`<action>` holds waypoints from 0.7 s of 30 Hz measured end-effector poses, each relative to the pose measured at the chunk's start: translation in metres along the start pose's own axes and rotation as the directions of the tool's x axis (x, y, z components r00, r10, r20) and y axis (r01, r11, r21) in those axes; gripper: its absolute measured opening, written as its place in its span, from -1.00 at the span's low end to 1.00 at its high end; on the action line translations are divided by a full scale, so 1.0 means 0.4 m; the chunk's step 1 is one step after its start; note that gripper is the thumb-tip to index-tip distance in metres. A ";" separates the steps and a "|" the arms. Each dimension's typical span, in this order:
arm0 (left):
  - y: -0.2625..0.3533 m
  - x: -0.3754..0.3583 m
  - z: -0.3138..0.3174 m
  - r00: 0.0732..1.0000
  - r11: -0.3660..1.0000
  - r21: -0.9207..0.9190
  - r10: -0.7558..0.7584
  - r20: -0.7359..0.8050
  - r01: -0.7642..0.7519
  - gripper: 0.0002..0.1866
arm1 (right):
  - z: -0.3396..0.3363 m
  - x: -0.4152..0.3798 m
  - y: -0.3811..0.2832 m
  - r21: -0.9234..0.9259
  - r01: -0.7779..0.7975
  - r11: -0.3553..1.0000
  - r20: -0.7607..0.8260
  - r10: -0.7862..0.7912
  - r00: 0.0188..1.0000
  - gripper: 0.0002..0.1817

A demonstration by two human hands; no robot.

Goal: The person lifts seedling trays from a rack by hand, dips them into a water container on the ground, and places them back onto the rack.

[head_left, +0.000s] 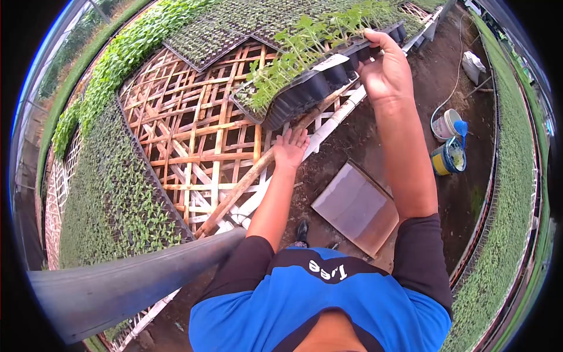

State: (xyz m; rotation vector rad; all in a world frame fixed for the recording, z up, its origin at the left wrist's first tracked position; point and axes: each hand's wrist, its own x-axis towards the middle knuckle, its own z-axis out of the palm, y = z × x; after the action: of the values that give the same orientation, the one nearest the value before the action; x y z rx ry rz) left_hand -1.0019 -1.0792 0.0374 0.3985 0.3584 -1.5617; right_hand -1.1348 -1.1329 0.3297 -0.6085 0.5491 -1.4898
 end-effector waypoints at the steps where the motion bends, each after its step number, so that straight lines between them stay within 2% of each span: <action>1: -0.013 0.035 0.030 1.000 0.982 -0.191 -0.007 -0.026 0.002 -0.50 | 0.010 -0.013 -0.023 0.012 -0.003 1.000 -0.006 0.003 1.000 -0.85; 4: -0.027 0.121 0.076 0.999 0.917 -0.396 -0.047 0.020 0.051 -0.29 | 0.006 -0.040 -0.091 0.033 0.040 0.999 0.027 -0.041 0.999 -0.85; 5: -0.026 0.225 0.010 0.995 0.940 -0.337 -0.016 0.094 0.047 -0.16 | -0.003 -0.050 -0.117 0.035 0.062 0.997 0.045 -0.063 0.997 -0.85; 9: -0.061 0.236 0.059 0.984 0.953 -0.295 -0.012 0.178 0.065 -0.18 | -0.075 -0.126 -0.262 0.077 0.037 0.996 0.043 -0.040 0.998 -0.86; 12: -0.103 0.158 0.089 0.971 0.983 -0.167 -0.038 0.238 0.079 -0.20 | -0.212 -0.209 -0.391 -0.065 -0.014 0.998 0.023 0.015 1.000 -0.81; 14: -0.132 0.098 0.097 0.955 0.995 -0.054 -0.067 0.288 0.087 -0.21 | -0.284 -0.294 -0.445 -0.132 0.076 0.988 -0.112 -0.091 0.990 -0.76; 16: -0.159 0.045 0.112 0.932 0.994 0.067 -0.106 0.347 0.088 -0.22 | -0.346 -0.384 -0.502 -0.188 0.052 0.981 -0.157 -0.083 0.984 -0.74; 17: -0.174 0.015 0.120 0.917 0.987 0.135 -0.129 0.377 0.083 -0.22 | -0.400 -0.413 -0.529 -0.213 0.111 0.971 -0.317 -0.176 0.932 -0.72; 18: -0.190 -0.016 0.129 0.900 0.975 0.208 -0.155 0.408 0.074 -0.23 | -0.452 -0.447 -0.563 -0.188 0.086 0.978 -0.367 -0.151 0.918 -0.72; 21: -0.250 -0.106 0.130 0.862 0.885 0.463 -0.269 0.430 0.046 -0.24 | -0.581 -0.557 -0.633 -0.231 0.109 0.967 -0.444 -0.205 0.872 -0.69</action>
State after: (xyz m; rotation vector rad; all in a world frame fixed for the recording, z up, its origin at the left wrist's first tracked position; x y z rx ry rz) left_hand -1.1026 -1.0627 0.1014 0.3088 -0.3752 -1.8462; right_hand -1.4820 -0.9154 0.3215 -0.4528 1.0543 -1.7623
